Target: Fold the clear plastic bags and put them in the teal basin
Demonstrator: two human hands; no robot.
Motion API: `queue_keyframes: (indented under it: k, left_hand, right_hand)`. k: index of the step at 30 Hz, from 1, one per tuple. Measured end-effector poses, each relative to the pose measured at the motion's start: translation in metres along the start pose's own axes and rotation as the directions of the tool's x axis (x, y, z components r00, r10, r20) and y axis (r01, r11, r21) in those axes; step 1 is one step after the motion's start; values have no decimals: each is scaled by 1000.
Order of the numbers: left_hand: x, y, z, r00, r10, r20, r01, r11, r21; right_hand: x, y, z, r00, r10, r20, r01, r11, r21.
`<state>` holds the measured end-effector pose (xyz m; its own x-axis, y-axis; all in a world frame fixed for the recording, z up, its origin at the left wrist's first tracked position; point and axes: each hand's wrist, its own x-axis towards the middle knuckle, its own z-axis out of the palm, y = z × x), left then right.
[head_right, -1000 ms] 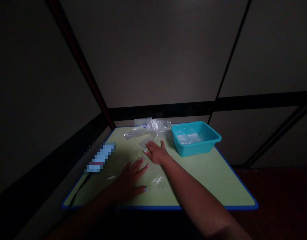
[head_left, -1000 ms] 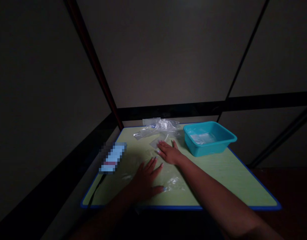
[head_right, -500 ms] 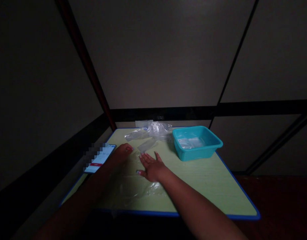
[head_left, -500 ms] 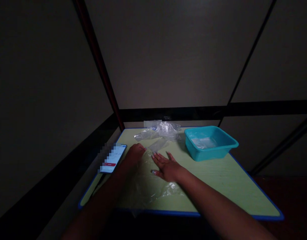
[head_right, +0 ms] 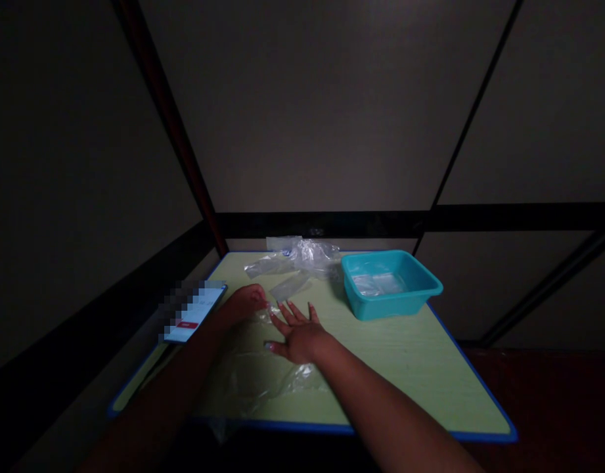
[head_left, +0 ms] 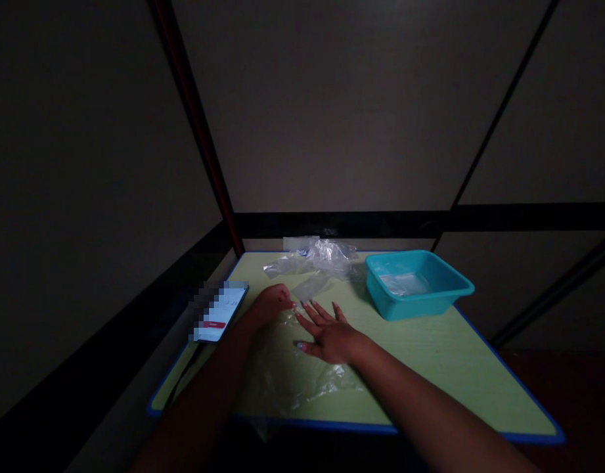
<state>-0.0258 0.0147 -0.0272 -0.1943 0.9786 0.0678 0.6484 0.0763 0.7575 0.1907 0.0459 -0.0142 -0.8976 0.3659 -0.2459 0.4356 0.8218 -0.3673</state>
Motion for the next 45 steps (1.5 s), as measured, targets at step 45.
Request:
queue_keyframes:
  k: [45]
  left_hand:
    - [-145, 28, 25, 995, -16, 99, -63, 673, 737]
  right_hand:
    - [10, 6, 9, 984, 71, -162, -96, 984, -150]
